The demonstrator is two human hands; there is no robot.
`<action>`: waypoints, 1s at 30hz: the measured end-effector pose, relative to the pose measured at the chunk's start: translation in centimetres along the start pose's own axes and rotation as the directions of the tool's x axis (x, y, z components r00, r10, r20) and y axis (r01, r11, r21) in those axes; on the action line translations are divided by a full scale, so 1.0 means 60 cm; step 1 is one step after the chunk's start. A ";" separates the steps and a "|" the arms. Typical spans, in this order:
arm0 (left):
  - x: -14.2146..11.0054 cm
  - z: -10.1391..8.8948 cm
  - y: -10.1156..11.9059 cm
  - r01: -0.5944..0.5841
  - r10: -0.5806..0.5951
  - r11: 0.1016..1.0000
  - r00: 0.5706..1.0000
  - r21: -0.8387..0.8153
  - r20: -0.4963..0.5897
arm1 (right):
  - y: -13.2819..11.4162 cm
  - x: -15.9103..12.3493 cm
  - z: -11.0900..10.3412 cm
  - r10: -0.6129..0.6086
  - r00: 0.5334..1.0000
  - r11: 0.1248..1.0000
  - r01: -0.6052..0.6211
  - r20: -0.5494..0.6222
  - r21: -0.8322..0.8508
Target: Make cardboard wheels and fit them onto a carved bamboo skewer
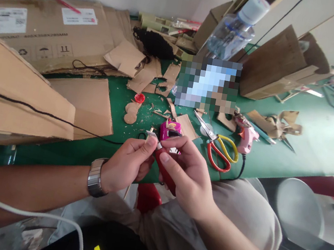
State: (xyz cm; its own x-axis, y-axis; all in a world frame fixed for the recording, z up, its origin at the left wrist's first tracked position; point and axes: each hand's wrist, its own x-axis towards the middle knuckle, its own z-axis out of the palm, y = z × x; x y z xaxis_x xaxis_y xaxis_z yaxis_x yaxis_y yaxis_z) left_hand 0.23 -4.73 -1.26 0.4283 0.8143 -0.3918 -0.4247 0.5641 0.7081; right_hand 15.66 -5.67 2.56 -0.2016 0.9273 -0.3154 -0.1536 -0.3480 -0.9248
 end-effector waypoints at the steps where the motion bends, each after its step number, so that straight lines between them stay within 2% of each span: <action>1: 0.000 0.000 -0.002 0.004 -0.004 1.000 1.000 0.004 0.000 | 0.000 0.000 0.000 -0.001 1.000 1.000 0.001 -0.003 0.001; 8: 0.004 -0.002 -0.011 -0.003 0.004 0.999 1.000 0.052 -0.013 | 0.002 0.000 0.003 -0.006 1.000 1.000 0.006 -0.007 -0.005; 13: 0.000 -0.002 -0.004 -0.030 0.029 1.000 0.999 -0.010 -0.036 | 0.001 0.001 0.004 0.028 1.000 1.000 -0.028 0.006 -0.004; 20: -0.006 0.000 -0.005 -0.015 0.008 0.995 0.998 -0.099 -0.064 | -0.001 -0.002 0.006 -0.010 1.000 1.000 0.009 0.029 0.022; 30: -0.009 0.002 -0.003 -0.071 0.071 0.997 0.997 0.004 -0.018 | -0.004 -0.002 0.000 -0.042 0.999 0.999 0.041 0.028 0.030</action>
State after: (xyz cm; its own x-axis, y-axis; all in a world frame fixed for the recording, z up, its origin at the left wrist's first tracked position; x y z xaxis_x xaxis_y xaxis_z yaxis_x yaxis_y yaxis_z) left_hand 0.19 -5.29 -1.09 0.3829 0.8545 -0.3511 -0.4508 0.5045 0.7364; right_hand 15.75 -5.71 2.84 -0.2218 0.9369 -0.2702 -0.1903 -0.3134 -0.9304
